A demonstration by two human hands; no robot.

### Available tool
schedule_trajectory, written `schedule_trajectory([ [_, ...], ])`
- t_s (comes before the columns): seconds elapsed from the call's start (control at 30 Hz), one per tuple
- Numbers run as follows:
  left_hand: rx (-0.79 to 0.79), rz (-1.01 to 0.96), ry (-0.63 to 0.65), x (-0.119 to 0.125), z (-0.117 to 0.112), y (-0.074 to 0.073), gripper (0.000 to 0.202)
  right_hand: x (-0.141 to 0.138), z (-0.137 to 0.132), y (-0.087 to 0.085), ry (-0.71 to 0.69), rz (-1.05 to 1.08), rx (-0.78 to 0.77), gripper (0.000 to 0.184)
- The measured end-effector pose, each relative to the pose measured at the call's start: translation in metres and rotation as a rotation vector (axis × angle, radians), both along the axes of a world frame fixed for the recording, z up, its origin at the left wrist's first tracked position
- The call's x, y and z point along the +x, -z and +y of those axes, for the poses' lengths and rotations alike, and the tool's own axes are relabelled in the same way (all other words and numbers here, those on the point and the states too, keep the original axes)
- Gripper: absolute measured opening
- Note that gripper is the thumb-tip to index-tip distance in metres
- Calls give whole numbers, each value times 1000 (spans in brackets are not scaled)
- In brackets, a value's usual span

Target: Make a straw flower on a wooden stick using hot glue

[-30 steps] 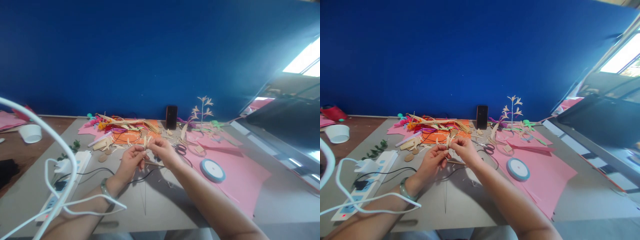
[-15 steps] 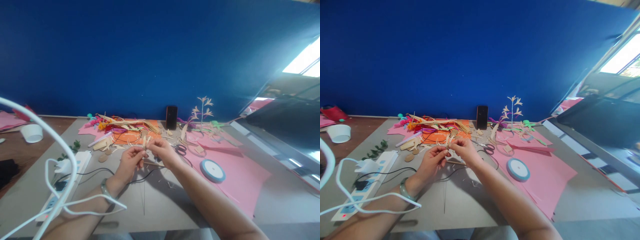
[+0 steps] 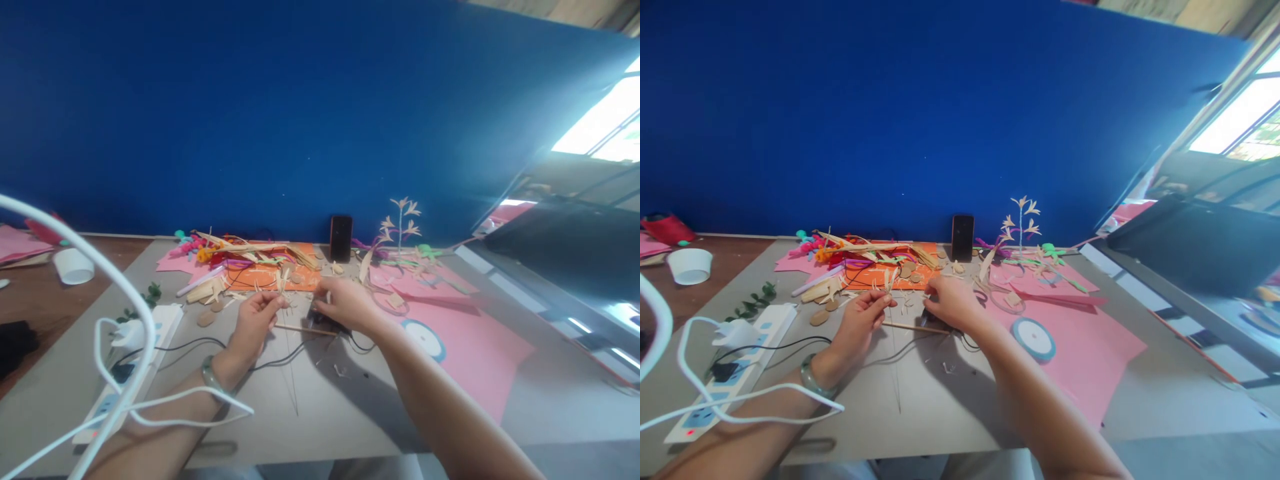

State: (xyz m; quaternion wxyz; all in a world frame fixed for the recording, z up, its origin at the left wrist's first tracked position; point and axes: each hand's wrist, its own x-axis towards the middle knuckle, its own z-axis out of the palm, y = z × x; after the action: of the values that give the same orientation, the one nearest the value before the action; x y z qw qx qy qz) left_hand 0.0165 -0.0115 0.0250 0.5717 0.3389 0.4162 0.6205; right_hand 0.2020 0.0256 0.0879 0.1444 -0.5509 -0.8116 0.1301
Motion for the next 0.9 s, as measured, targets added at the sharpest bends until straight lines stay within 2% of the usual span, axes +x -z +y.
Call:
schedule_trajectory([
  [0.07,-3,-4,-15,0,0,-1,31,11,1,1,25,-253,-21,10],
  [0.13,-16,-19,-30,0,1,-1,32,19,1,5,22,-401,-76,17],
  [0.27,-23,-32,-24,0,1,-1,34,26,-1,19,2,-451,-127,19],
  [0.37,-19,-27,-7,1,2,2,34,26,-1,30,27,-410,-119,19],
  [0.57,-15,-26,1,1,4,10,31,25,0,44,89,-298,-149,33],
  [0.77,-30,-7,2,0,4,17,27,28,-6,33,190,-70,-41,32],
  [0.9,-53,-33,9,1,2,11,27,30,-14,25,120,248,26,17],
])
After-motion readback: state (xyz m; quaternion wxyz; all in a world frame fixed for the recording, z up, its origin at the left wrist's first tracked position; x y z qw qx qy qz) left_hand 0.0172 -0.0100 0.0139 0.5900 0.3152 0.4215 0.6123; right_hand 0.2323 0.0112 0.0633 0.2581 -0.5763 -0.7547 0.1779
